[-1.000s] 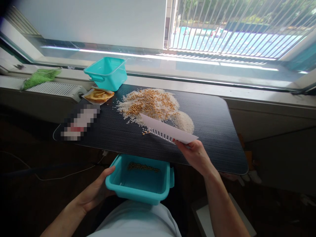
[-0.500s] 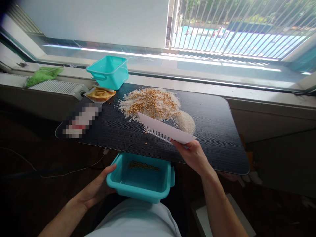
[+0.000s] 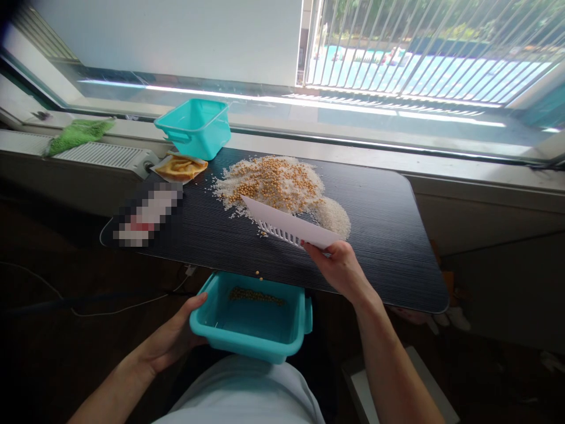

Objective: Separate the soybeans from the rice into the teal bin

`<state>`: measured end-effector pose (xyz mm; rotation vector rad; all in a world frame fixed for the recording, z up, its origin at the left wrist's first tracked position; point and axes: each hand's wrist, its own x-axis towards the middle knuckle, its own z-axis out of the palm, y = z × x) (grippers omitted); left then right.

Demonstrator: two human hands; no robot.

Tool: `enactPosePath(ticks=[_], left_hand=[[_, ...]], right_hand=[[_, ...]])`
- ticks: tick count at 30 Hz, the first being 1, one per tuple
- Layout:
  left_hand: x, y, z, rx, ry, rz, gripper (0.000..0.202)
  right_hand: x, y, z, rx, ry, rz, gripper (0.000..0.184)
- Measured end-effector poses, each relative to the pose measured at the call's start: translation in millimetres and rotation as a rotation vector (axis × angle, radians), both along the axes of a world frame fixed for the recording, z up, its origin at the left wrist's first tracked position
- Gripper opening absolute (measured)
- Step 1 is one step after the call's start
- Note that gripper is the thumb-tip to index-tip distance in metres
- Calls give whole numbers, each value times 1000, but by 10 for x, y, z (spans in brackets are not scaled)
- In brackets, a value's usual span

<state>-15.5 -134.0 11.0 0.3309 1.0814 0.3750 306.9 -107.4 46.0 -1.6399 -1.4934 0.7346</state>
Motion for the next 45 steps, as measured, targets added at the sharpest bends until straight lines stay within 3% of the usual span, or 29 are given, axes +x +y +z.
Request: enactPosePath(ticks=[10,14,21,23,27,31,37,45], left_hand=[[-4,4,4,-3,-1,4,63],[-5,11,3,-4,-8,4,64],[1,11,27,22,-39,-45,61],[5,16,31,24,-40,-47,62],[17,11,25,-3,8,-23,65],[33,-7,4,-31,30,12,66],[59,2,33,-46,52,10,64],[91,23,52,-56,54,19,63]], right_hand=[[34,-76,-11,-42,-3,67,29],[-71,-70,4,-75,15,165,26],[-80,-254,172,-229,73,396,26],[-18,-269,134,-155,65,262,25],[160,-178,-23,9,4,-205,31],[341,-52,-132,60,-90,-422,32],[425,-1,-191,45,-113,-392,35],[352,-127,-78,-9,28,-257,31]])
